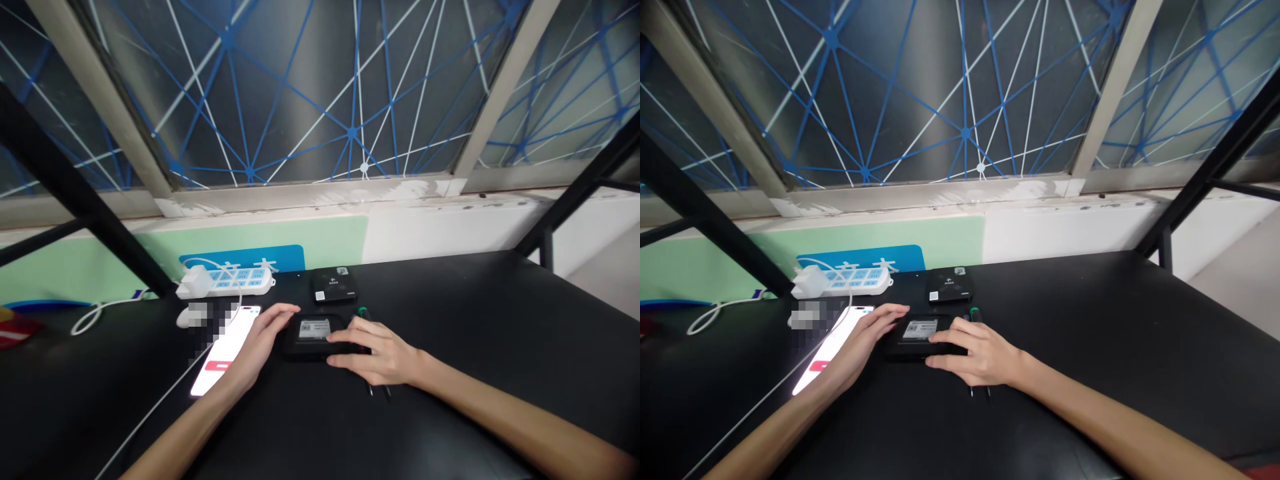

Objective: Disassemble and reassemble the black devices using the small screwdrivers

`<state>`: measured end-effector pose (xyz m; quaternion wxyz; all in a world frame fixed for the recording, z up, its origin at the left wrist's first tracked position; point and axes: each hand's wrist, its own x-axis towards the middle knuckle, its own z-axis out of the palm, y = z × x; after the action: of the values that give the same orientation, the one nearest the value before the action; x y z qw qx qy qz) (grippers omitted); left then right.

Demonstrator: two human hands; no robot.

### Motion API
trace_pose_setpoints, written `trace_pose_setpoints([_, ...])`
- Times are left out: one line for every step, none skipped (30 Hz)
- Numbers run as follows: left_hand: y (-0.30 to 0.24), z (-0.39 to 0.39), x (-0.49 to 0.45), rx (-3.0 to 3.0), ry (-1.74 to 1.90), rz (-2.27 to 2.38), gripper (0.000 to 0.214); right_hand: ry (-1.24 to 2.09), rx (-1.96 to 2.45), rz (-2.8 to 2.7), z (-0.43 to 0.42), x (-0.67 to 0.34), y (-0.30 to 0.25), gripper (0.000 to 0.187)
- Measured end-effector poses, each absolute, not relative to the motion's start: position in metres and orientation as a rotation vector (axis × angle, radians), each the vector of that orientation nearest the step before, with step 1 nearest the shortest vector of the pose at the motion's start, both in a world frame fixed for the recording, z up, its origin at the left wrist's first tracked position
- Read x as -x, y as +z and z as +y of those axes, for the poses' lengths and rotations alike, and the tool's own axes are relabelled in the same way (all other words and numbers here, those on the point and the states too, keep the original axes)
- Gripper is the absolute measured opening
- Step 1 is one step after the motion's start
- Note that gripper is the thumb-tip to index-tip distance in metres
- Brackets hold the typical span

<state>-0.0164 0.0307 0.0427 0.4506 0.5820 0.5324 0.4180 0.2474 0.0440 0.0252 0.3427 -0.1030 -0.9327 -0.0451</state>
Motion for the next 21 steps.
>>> trace_pose_setpoints([0.042, 0.031, 0.017, -1.457, 1.017, 1.327, 0.027, -0.09, 0.26, -2.454, 0.044, -0.247, 0.027, 0.025])
trace_pose_setpoints([0.041, 0.031, 0.017, -1.48, 1.0, 1.34, 0.027, -0.063, 0.256, -2.48, 0.044, -0.246, 0.028, 0.023])
trace_pose_setpoints([0.04, 0.032, 0.018, -1.508, 0.983, 1.351, 0.027, -0.039, 0.256, -2.508, 0.044, -0.246, 0.028, 0.021])
trace_pose_setpoints([0.038, 0.032, 0.018, -1.539, 0.97, 1.36, 0.027, -0.018, 0.258, -2.538, 0.044, -0.245, 0.028, 0.02])
trace_pose_setpoints([0.036, 0.033, 0.018, -1.575, 0.96, 1.364, 0.028, -0.001, 0.26, -2.565, 0.043, -0.245, 0.028, 0.019])
trace_pose_setpoints([0.033, 0.035, 0.019, -1.614, 0.952, 1.359, 0.028, 0.018, 0.263, -2.589, 0.043, -0.244, 0.027, 0.018])
trace_pose_setpoints([0.031, 0.036, 0.02, -1.651, 0.949, 1.357, 0.028, 0.039, 0.263, -2.607, 0.043, -0.243, 0.026, 0.017])
trace_pose_setpoints([0.029, 0.037, 0.021, -1.69, 0.958, 1.348, 0.029, 0.062, 0.261, -2.618, 0.043, -0.243, 0.025, 0.017])
trace_pose_setpoints([0.026, 0.039, 0.022, -1.729, 0.956, 1.336, 0.029, 0.086, 0.259, -2.622, 0.043, -0.242, 0.024, 0.017])
trace_pose_setpoints([0.025, 0.04, 0.023, -1.766, 0.948, 1.324, 0.029, 0.114, 0.257, -2.617, 0.044, -0.242, 0.024, 0.017])
trace_pose_setpoints([0.024, 0.04, 0.024, -1.805, 0.94, 1.315, 0.028, 0.137, 0.265, -2.606, 0.045, -0.242, 0.024, 0.016])
trace_pose_setpoints([0.023, 0.041, 0.024, -1.842, 0.931, 1.309, 0.027, 0.15, 0.288, -2.592, 0.046, -0.243, 0.026, 0.016])
trace_pose_setpoints([0.023, 0.041, 0.025, -1.878, 0.924, 1.309, 0.026, 0.153, 0.335, -2.572, 0.048, -0.244, 0.029, 0.018])
trace_pose_setpoints([0.023, 0.04, 0.025, -1.911, 0.919, 1.314, 0.025, 0.135, 0.42, -2.551, 0.05, -0.246, 0.032, 0.021])
trace_pose_setpoints([0.024, 0.039, 0.024, -1.94, 0.916, 1.323, 0.024, 0.089, 0.541, -2.526, 0.053, -0.249, 0.036, 0.021])
trace_pose_setpoints([0.024, 0.039, 0.023, -1.965, 0.913, 1.336, 0.023, 0.04, 0.721, -2.479, 0.055, -0.252, 0.04, 0.02])
trace_pose_setpoints([0.025, 0.037, 0.022, -1.988, 0.907, 1.352, 0.022, -0.009, 0.897, -2.432, 0.058, -0.255, 0.043, 0.021])
trace_pose_setpoints([0.025, 0.036, 0.021, -2.011, 0.898, 1.368, 0.022, -0.04, 1.047, -2.41, 0.061, -0.258, 0.046, 0.022])
trace_pose_setpoints([0.026, 0.035, 0.02, -2.036, 0.886, 1.385, 0.022, -0.06, 1.156, -2.41, 0.064, -0.261, 0.048, 0.023])
trace_pose_setpoints([0.026, 0.034, 0.019, -2.062, 0.872, 1.4, 0.023, -0.081, 1.249, -2.405, 0.067, -0.263, 0.048, 0.023])
trace_pose_setpoints([0.026, 0.033, 0.019, -2.088, 0.86, 1.415, 0.023, -0.101, 1.33, -2.397, 0.069, -0.265, 0.048, 0.023])
